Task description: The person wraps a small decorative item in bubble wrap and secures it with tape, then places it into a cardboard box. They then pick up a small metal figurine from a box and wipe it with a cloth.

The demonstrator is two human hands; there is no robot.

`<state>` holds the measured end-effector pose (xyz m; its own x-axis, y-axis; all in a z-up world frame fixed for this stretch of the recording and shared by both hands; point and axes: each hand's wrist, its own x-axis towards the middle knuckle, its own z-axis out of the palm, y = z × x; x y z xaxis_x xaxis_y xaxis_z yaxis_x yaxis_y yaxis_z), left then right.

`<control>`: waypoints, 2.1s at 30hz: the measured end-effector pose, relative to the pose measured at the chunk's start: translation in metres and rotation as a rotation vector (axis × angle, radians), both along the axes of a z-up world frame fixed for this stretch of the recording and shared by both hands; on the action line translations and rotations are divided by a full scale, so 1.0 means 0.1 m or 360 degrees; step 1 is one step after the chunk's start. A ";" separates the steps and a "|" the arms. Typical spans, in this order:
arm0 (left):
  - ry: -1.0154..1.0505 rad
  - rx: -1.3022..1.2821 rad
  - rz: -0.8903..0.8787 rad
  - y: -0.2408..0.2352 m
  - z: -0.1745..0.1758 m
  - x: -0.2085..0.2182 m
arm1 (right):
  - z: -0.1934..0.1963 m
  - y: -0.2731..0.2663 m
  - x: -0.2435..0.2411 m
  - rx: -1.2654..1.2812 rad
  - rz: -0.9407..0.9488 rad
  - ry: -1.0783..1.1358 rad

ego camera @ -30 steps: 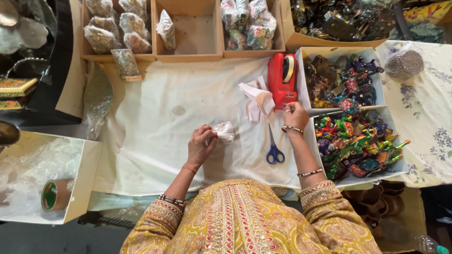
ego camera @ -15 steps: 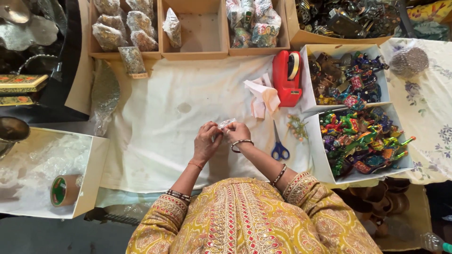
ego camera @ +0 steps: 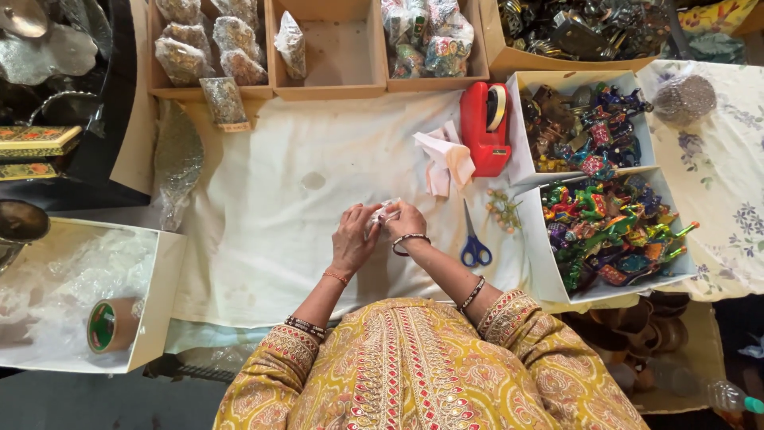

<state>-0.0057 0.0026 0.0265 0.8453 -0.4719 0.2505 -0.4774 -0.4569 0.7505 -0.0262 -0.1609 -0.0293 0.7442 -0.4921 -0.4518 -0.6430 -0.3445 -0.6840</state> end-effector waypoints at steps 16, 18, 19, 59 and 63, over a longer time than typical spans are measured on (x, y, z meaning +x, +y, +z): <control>-0.0001 0.0121 -0.0081 0.04 -0.25 0.07 | 0.00 0.13 -0.22 -0.0514 0.0272 -0.0237; 0.0006 0.0101 -0.0089 0.04 -0.25 0.08 | 0.01 0.14 -0.21 -0.0641 0.0285 -0.0223; 0.0007 0.0103 -0.0093 0.04 -0.26 0.07 | -0.01 0.14 -0.22 -0.0640 0.0281 -0.0221; -0.0373 0.0588 -0.0160 0.03 -0.37 -0.04 | -0.46 -0.74 -0.84 -0.0167 0.0110 -0.0313; -0.0531 0.0781 -0.0123 0.01 -0.24 -0.14 | -0.45 -0.78 -0.78 -0.0238 0.0230 -0.0259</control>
<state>-0.0194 0.0037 0.0022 0.7169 -0.6569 0.2337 -0.6970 -0.6666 0.2643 -0.1047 -0.2392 -0.0748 0.8685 -0.4276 -0.2508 -0.4656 -0.5298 -0.7089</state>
